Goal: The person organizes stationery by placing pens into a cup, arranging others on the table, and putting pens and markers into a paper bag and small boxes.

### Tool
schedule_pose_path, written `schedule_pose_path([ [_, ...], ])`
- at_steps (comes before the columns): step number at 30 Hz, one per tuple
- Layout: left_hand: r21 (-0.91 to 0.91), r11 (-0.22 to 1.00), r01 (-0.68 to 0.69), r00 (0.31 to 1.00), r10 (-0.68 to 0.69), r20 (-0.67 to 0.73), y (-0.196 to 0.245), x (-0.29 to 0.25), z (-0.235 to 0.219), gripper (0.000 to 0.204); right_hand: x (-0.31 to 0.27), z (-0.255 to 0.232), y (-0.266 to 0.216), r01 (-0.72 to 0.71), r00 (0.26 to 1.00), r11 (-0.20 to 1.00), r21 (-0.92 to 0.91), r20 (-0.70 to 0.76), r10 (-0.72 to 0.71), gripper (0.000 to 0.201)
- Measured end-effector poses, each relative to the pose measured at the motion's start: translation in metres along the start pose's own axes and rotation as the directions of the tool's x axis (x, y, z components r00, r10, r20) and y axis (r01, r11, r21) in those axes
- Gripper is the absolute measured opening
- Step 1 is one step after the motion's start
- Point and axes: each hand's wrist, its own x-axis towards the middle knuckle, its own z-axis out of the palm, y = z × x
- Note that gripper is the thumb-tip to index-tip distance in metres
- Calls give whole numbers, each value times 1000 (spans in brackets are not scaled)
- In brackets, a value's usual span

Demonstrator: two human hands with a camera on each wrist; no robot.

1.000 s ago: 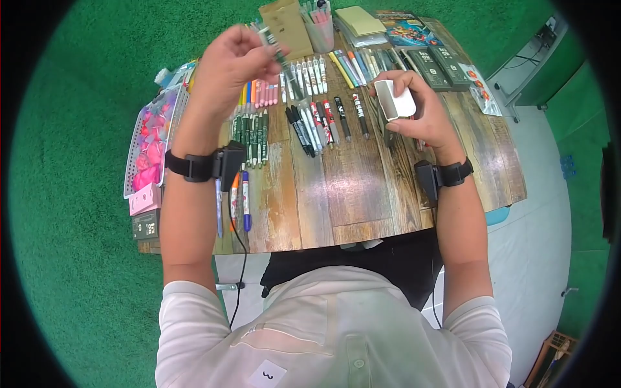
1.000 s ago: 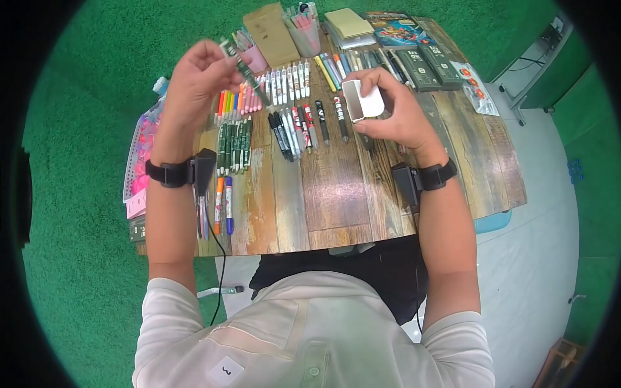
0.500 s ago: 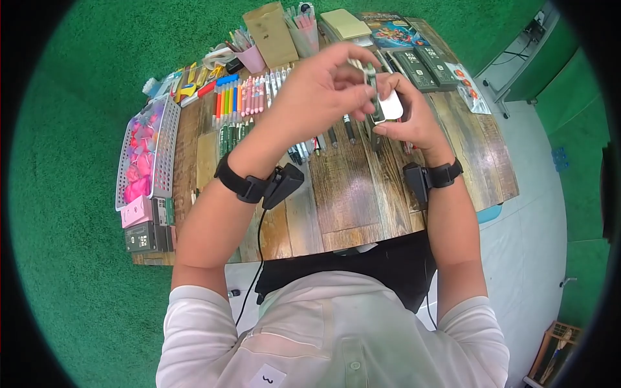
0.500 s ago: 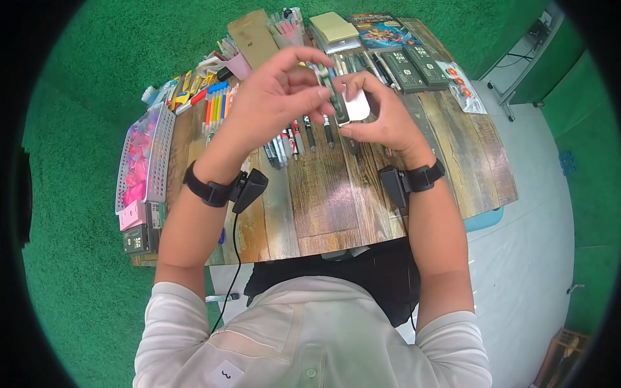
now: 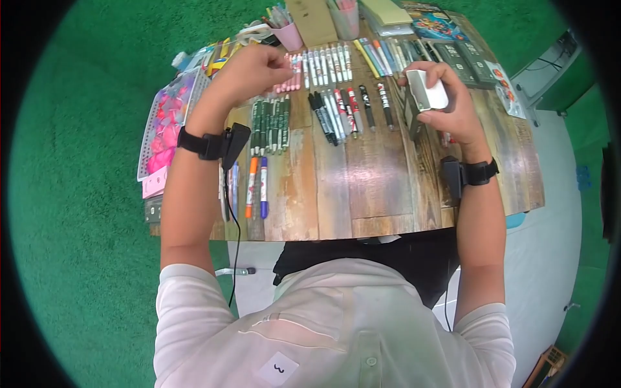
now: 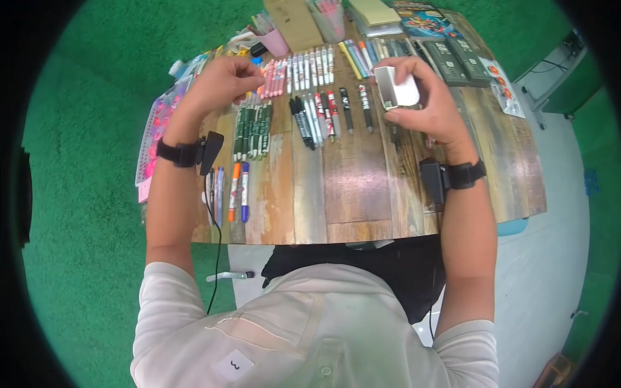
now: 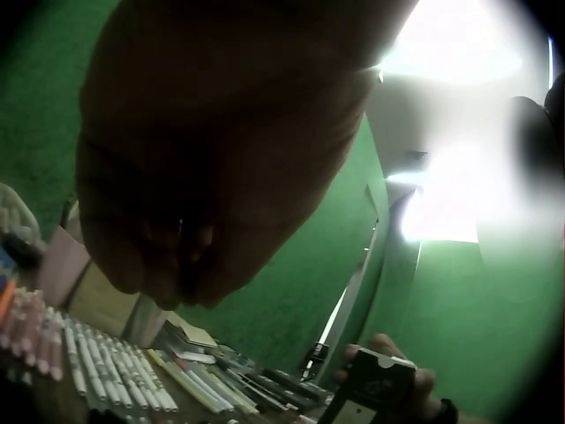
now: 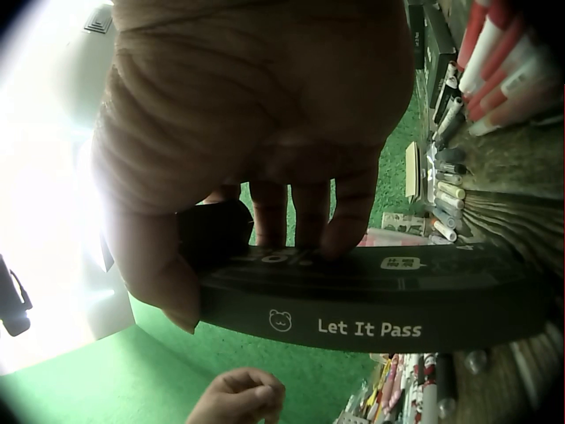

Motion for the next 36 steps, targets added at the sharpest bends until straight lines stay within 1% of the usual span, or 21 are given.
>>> schedule_pose_path([
  [1, 208, 968, 139, 990, -139, -12, -12, -1, -5, 17, 0, 1, 0, -7, 1000, 1000, 8, 6, 7, 49],
  [2, 213, 966, 146, 989, -146, -16, -27, -2, -4, 17, 0, 0, 1, -14, 1000, 1000, 12, 11, 14, 49],
  [4, 352, 922, 163, 987, -154, -51, -55, -4, 7, 22, 1, 0, 2, -8, 1000, 1000, -3, 6, 8, 49],
  [5, 411, 894, 180, 984, -165, -70, -66, -4, 15, 34, 1, 0, 2, -11, 1000, 1000, 7, 8, 11, 49],
  [6, 411, 894, 180, 984, -165, -70, -61, -7, 20, 34, 1, 0, 2, -17, 1000, 1000, 16, 10, 17, 49],
  [8, 509, 851, 124, 986, -165, 35, -45, -13, 37, 33, 0, 0, 3, -16, 1000, 1000, 8, 3, 16, 48],
  [9, 609, 789, 76, 988, -141, 59, -44, -12, 45, 30, 0, -1, 4, -13, 1000, 1000, 0, -3, 13, 48],
  [13, 704, 704, 91, 987, -158, 30, -37, -17, 67, 37, 0, -2, 4, -6, 1000, 1000, -15, 1, 6, 48],
  [16, 734, 668, 117, 982, -188, 14, -33, -17, 69, 29, 0, 0, 0, -25, 1000, 1000, 8, -12, 25, 48],
  [18, 551, 834, 5, 991, -78, 109, -40, -21, 64, 20, 0, -1, 1, -2, 1000, 1000, 4, 2, 2, 47],
  [19, 552, 834, -1, 990, -76, 117, -43, -22, 63, 20, 0, -1, 2, -6, 1000, 1000, 6, -5, 6, 47],
  [20, 469, 870, -154, 982, 82, 170, -46, -25, 62, 20, 0, -1, 2, 1, 1000, 1000, -6, 4, -1, 46],
  [21, 375, 876, -304, 948, 241, 205, -47, -27, 62, 23, 0, -1, 2, 9, 1000, 1000, -16, 14, -9, 46],
  [22, 376, 874, -307, 947, 242, 211, -49, -31, 62, 23, 0, -2, 2, 7, 1000, 1000, -15, 8, -7, 46],
  [24, 451, 761, -467, 880, 353, 317, -50, -37, 63, 33, 0, -3, 2, -4, 1000, 999, -44, 24, 5, 45],
  [25, 451, 760, -468, 880, 353, 319, -49, -39, 65, 33, 0, -3, 3, -4, 1000, 999, -43, 21, 5, 45],
  [27, 481, 713, -510, 849, 326, 416, -47, -39, 69, 27, 0, -4, 3, 12, 1000, 999, -38, 29, -11, 45],
  [31, 474, 672, -569, 813, 372, 449, -43, -34, 70, 23, 0, 1, 0, -2, 1000, 1000, -8, 16, 2, 45],
  [33, 447, 577, -684, 727, 483, 488, -39, -30, 69, 21, 0, 1, 1, 13, 1000, 1000, -3, 4, -13, 46],
  [34, 447, 574, -687, 724, 488, 487, -38, -30, 68, 21, 0, 1, 1, 15, 1000, 1000, -9, 2, -15, 46],
  [36, 442, 573, -690, 724, 565, 397, -33, -28, 67, 16, -1, -1, 2, -7, 1000, 1000, -23, -8, 7, 46],
])
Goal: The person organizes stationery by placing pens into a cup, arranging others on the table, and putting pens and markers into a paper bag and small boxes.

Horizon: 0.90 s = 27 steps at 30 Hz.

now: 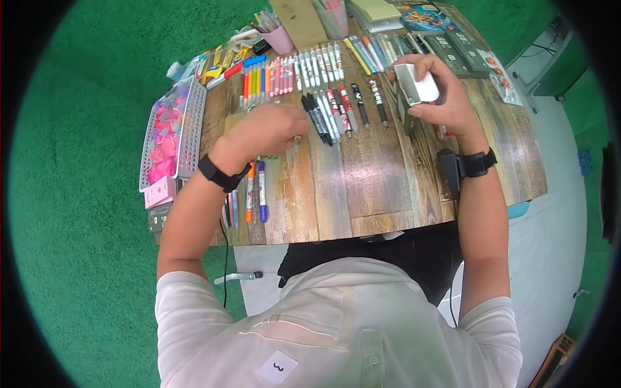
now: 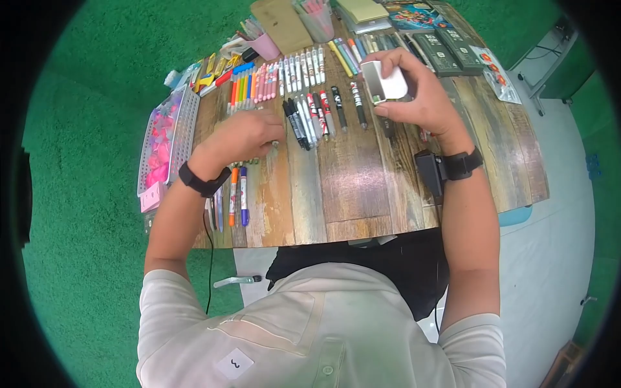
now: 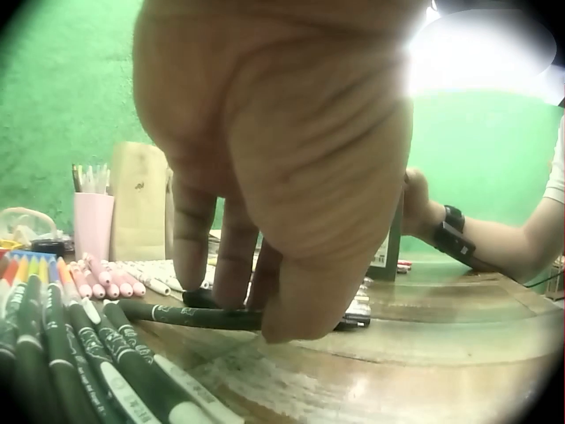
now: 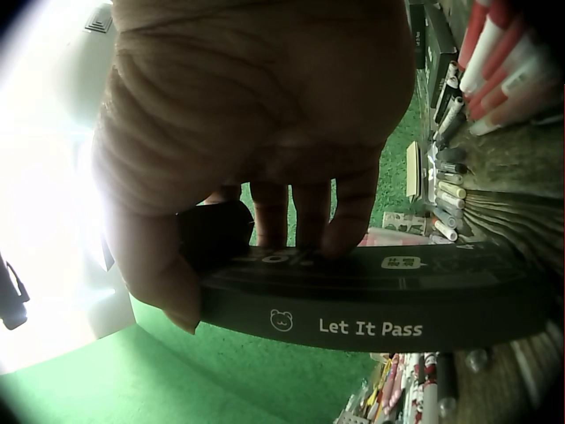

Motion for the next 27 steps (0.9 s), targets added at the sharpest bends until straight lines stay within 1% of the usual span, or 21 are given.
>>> schedule_pose_path([
  [1, 1, 1000, -13, 1000, 13, -5, 0, 3, -3, 16, 0, -1, 0, 4, 1000, 1000, -11, 1, -4, 46],
  [3, -88, 995, 47, 977, -64, -203, 0, 5, -13, 17, 0, -2, 2, -3, 1000, 1000, -31, 2, 3, 49],
  [4, -86, 996, 39, 977, -56, -207, 1, 8, -22, 17, 0, -2, 1, -9, 1000, 999, -40, 12, 9, 52],
  [6, -239, 959, 149, 888, -236, -394, 2, 13, -41, 20, 0, -2, -2, -33, 999, 999, -40, 5, 33, 52],
  [7, -259, 952, 164, 842, -272, -465, -2, 16, -48, 17, 0, -2, -1, -28, 1000, 999, -40, 10, 28, 52],
  [8, -260, 953, 159, 842, -268, -468, -1, 20, -54, 17, 0, -2, 0, -22, 1000, 999, -39, 15, 23, 52],
  [9, -452, 885, 111, 766, -366, -528, 7, 25, -68, 14, 0, -2, 0, -25, 1000, 999, -41, 16, 26, 52],
  [10, -619, 784, 36, 684, -471, -557, 14, 31, -81, 12, 0, -1, 0, -24, 1000, 999, -46, 15, 25, 52],
  [11, -618, 785, 32, 682, -470, -560, 22, 37, -92, 12, 0, 0, 0, -18, 1000, 1000, -7, 7, 18, 50],
  [13, -716, 626, -309, 661, -400, -635, 41, 53, -108, 19, 0, -1, -3, -10, 1000, 1000, 29, 0, 10, 48],
  [14, -714, 627, -312, 658, -399, -638, 48, 60, -113, 19, 0, -1, -4, 2, 1000, 1000, 7, 7, -2, 48],
  [16, -707, 661, -251, 701, -379, -604, 60, 73, -118, 21, 0, -2, -8, 17, 1000, 1000, -19, 16, -17, 48],
  [17, -714, 646, -271, 718, -359, -597, 63, 82, -116, 22, -1, -1, -10, -8, 1000, 1000, -10, 9, 8, 48],
  [18, -712, 647, -273, 716, -357, -600, 65, 87, -116, 22, -1, -1, -11, -33, 999, 999, -1, 1, 33, 48],
  [20, -635, 766, -97, 778, -339, -528, 68, 95, -115, 20, -2, 0, -11, -51, 999, 998, 22, -4, 51, 49],
  [21, -678, 730, -90, 783, -369, -501, 68, 99, -111, 20, -2, 0, -10, -71, 997, 996, 48, -8, 72, 49],
  [22, -678, 730, -91, 784, -367, -501, 70, 101, -109, 20, -2, 0, -9, -71, 997, 996, 48, -11, 71, 49],
  [24, -635, 772, 35, 827, -379, -415, 74, 105, -105, 20, -2, 0, -8, -41, 999, 997, 59, 2, 41, 50],
  [25, -722, 690, 39, 853, -399, -336, 74, 108, -99, 26, -2, 0, -8, -42, 999, 997, 61, 2, 42, 50],
  [26, -722, 690, 42, 852, -402, -335, 73, 110, -93, 26, -2, -1, -8, -38, 999, 998, 41, 5, 37, 50],
  [27, -655, 755, 25, 889, -317, -331, 72, 110, -89, 29, -1, -1, -8, -33, 999, 999, 22, 8, 33, 50],
])
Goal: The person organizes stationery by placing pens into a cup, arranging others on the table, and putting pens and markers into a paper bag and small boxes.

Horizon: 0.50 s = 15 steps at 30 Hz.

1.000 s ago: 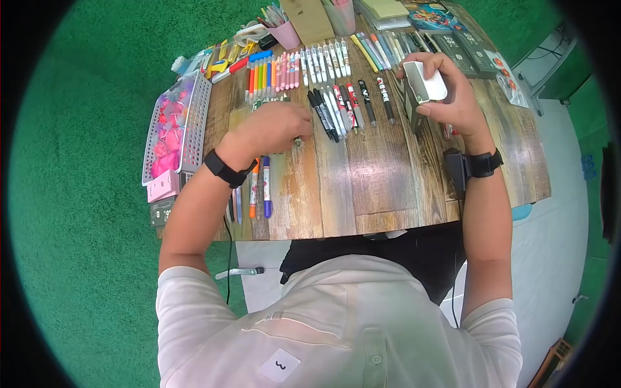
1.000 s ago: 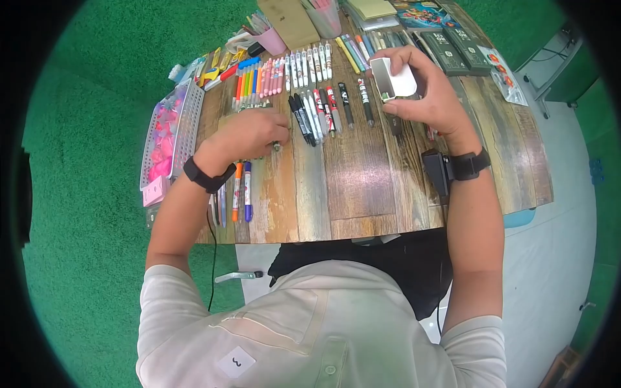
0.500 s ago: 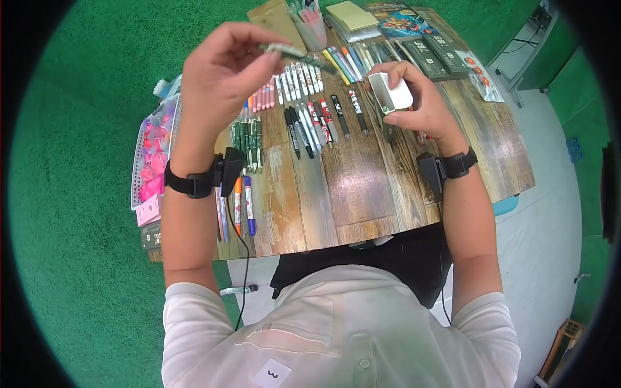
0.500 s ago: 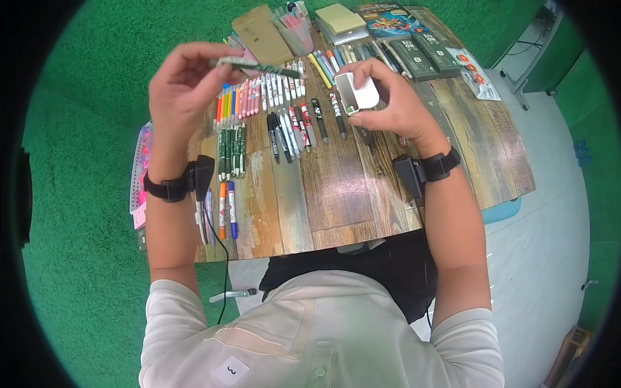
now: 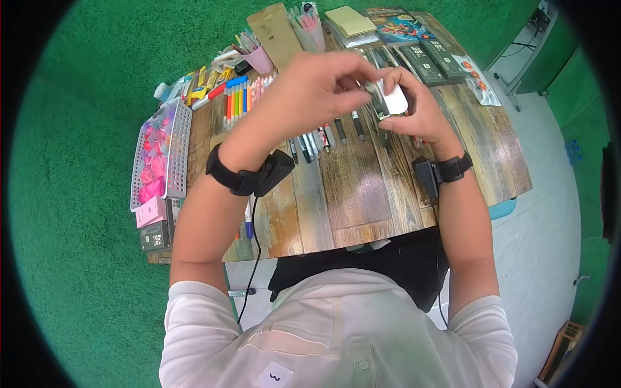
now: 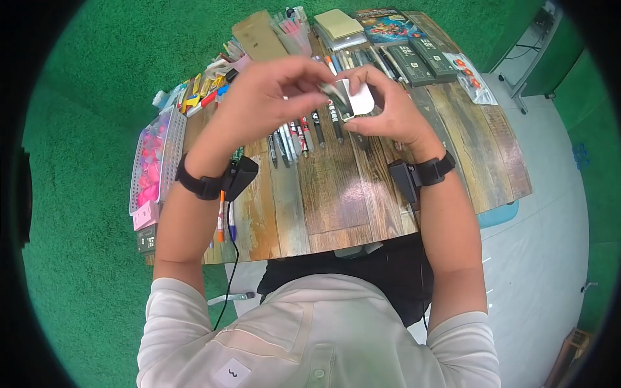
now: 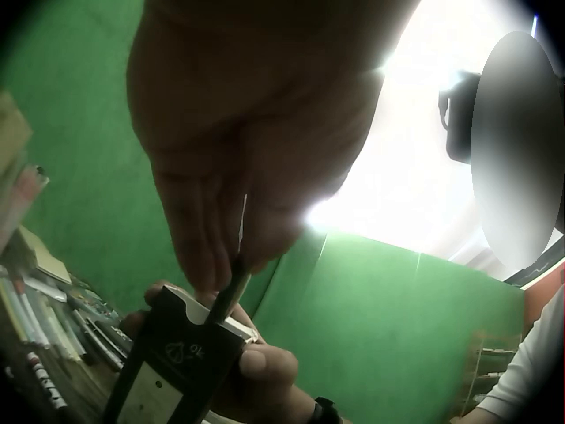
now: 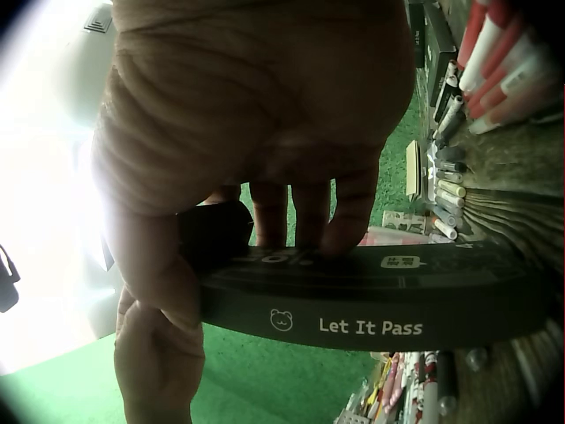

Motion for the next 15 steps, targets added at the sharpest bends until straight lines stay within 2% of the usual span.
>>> schedule_pose_path([
  [1, 71, 996, -61, 996, 56, 74, -4, -2, 2, 32, 0, 0, -1, 0, 1000, 1000, 5, 4, 0, 50],
  [2, -27, 998, -51, 997, 53, 60, -7, -4, 3, 37, 0, 0, -2, -23, 1000, 1000, 16, 5, 23, 50],
  [3, -25, 999, -46, 997, 48, 61, -10, -5, 0, 37, -1, 0, -2, -46, 999, 999, 28, 4, 46, 50],
  [4, -16, 1000, -1, 999, 2, 34, -15, -6, -7, 38, 1, 0, 4, 21, 1000, 999, 24, 4, -21, 50],
  [7, 43, 993, 112, 994, -112, -11, -21, -19, -37, 32, 1, -1, 5, 32, 999, 999, -11, 5, -31, 49],
  [9, 243, 951, 191, 982, -183, -55, -40, -31, -63, 20, 1, -1, 7, 38, 999, 998, -51, -3, -38, 49],
  [10, 252, 946, 205, 979, -197, -58, -50, -39, -75, 20, 2, -2, 9, 41, 999, 998, -44, 1, -41, 49],
  [12, 494, 817, 297, 938, -347, 10, -74, -58, -93, 15, 2, -1, 11, 47, 999, 999, -26, 10, -47, 49],
  [13, 500, 811, 304, 935, -354, 5, -89, -72, -97, 15, 3, 0, 10, 41, 999, 999, -14, 8, -41, 49],
  [15, 621, 778, 91, 960, -235, 154, -118, -96, -97, 16, 2, 1, 10, 38, 999, 999, 1, 8, -38, 48],
])
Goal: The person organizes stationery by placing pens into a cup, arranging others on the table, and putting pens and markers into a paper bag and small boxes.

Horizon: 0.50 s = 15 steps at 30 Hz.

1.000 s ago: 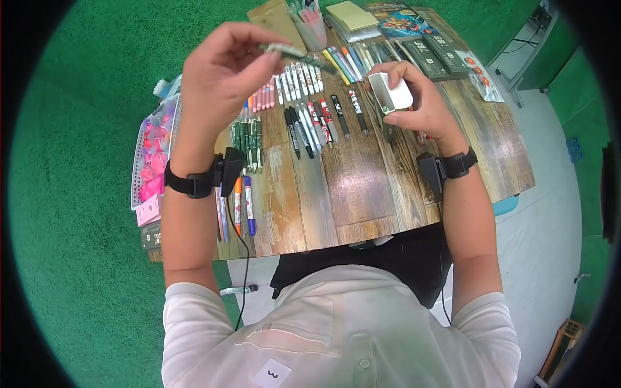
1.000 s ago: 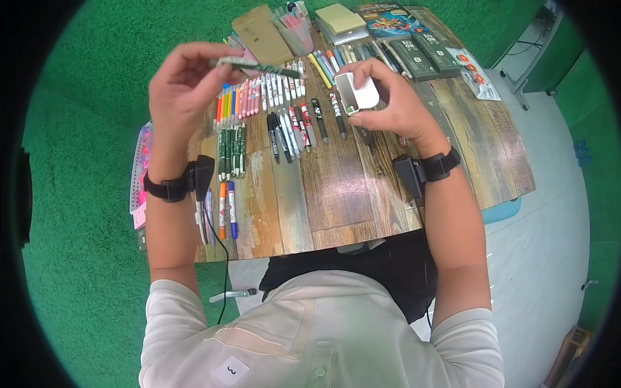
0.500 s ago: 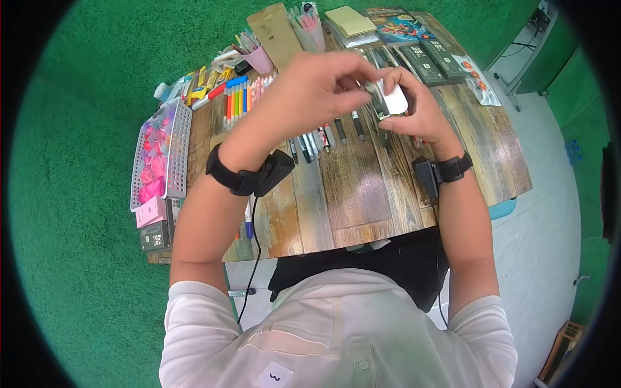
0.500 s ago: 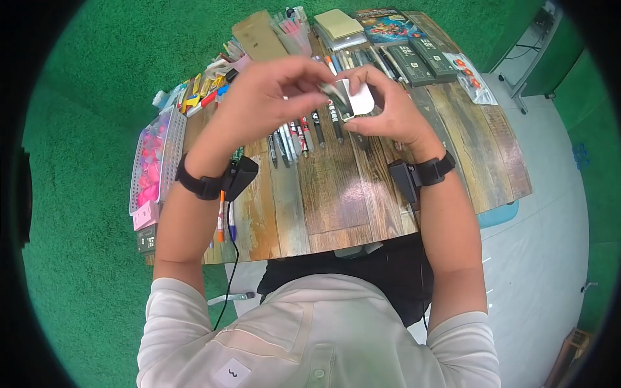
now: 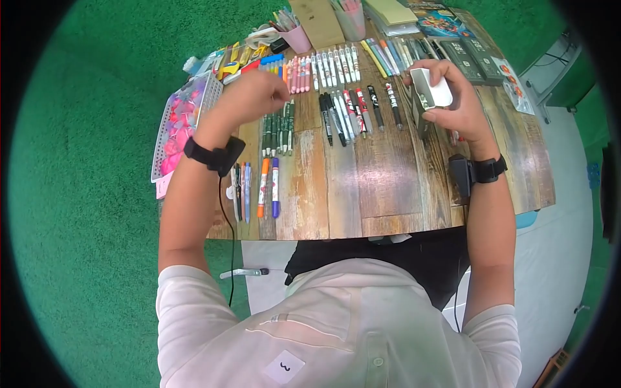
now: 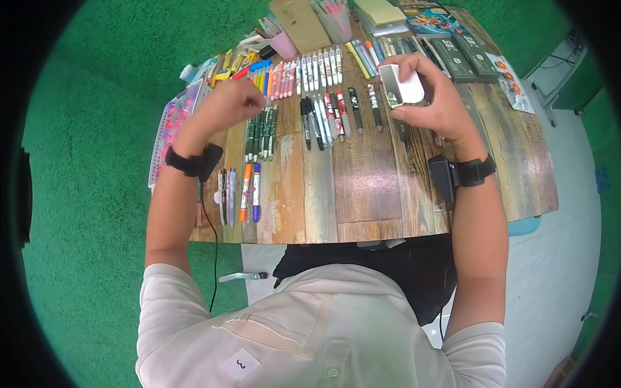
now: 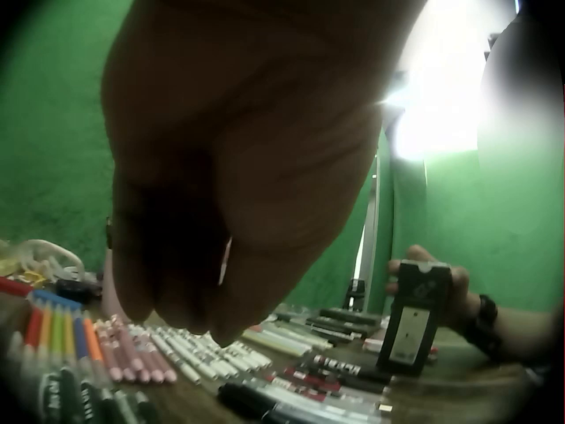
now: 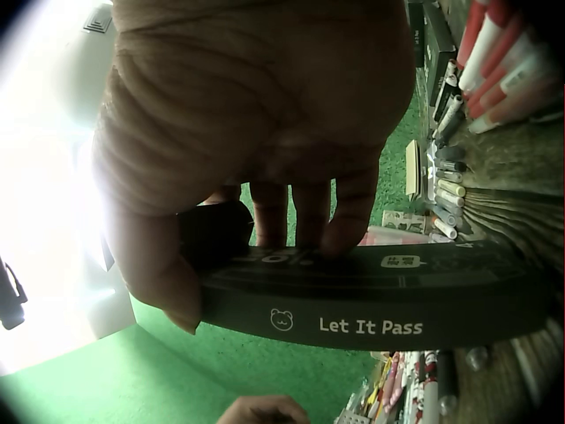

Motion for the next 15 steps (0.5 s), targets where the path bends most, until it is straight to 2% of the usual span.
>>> schedule_pose_path([
  [1, 3, 1000, 2, 1000, -2, -1, 1, -6, 8, 16, 0, 0, -1, -7, 1000, 1000, -5, 1, 7, 48],
  [3, -14, 976, -219, 970, 219, 110, 12, -22, 25, 24, 0, 1, -3, -14, 1000, 1000, -13, 2, 14, 48],
  [4, -15, 976, -219, 970, 220, 108, 22, -27, 29, 24, -1, 2, -5, -20, 1000, 1000, 3, -5, 20, 48],
  [6, 30, 983, -180, 949, 166, 269, 37, -34, 37, 25, -1, 4, -5, -30, 1000, 999, 19, -7, 30, 48],
  [11, 50, 979, -198, 962, 184, 200, 36, -33, 47, 19, 0, 4, -3, -6, 1000, 999, 32, -5, 6, 49],
  [15, 119, 946, -301, 939, 273, 209, 28, -26, 55, 15, 0, 1, -1, -7, 1000, 1000, 10, -3, 7, 50],
])
